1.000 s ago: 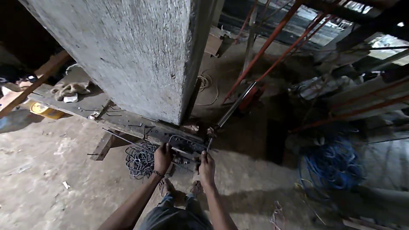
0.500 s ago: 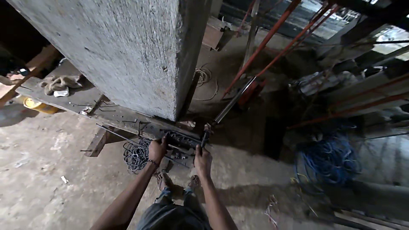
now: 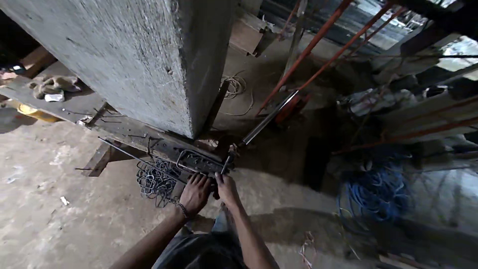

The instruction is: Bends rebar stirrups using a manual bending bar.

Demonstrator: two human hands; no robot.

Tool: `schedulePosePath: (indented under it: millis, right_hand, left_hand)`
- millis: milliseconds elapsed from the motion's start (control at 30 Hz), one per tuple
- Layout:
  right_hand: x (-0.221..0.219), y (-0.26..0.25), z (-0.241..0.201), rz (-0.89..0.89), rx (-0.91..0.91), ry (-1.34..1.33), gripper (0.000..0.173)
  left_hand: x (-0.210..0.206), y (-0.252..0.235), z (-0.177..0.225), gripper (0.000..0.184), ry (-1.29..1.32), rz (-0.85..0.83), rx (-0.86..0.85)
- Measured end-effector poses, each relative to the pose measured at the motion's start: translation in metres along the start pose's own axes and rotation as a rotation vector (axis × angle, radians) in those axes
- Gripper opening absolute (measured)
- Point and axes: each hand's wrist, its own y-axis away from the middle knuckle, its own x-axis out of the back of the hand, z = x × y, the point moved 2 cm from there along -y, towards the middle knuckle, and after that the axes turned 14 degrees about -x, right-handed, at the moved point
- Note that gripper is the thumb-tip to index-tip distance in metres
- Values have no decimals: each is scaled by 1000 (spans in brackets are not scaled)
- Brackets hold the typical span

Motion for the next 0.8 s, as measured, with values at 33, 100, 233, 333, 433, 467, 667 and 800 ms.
schedulePosePath:
  millis: [33, 100, 233, 333, 433, 467, 667, 800]
  right_hand:
    - [17, 3, 4, -51, 16, 81, 49]
    - [74, -3, 9, 8, 49, 221, 49]
    - [215, -80, -12, 295, 118, 383, 58]
    - [289, -172, -37, 507, 301, 637, 61]
    - [333, -251, -59, 566, 596, 861, 57]
    - [341, -273, -61, 553, 640, 931, 51]
    - [382, -297, -15, 390, 685, 1003, 49]
    - [440, -310, 58, 437, 551, 915, 49]
  left_hand:
    - [-5, -6, 4, 39, -2, -17, 13]
    - [-8, -19, 13, 46, 23, -80, 86]
    - [-26, -27, 26, 49, -35, 82, 209]
    - [-37, -30, 26, 39, -176, 199, 235]
    - [-38, -30, 29, 39, -245, 225, 237]
    - [-39, -29, 28, 40, -264, 233, 233]
    - [-35, -28, 32, 44, -314, 258, 248]
    - [-29, -38, 35, 43, -325, 218, 289]
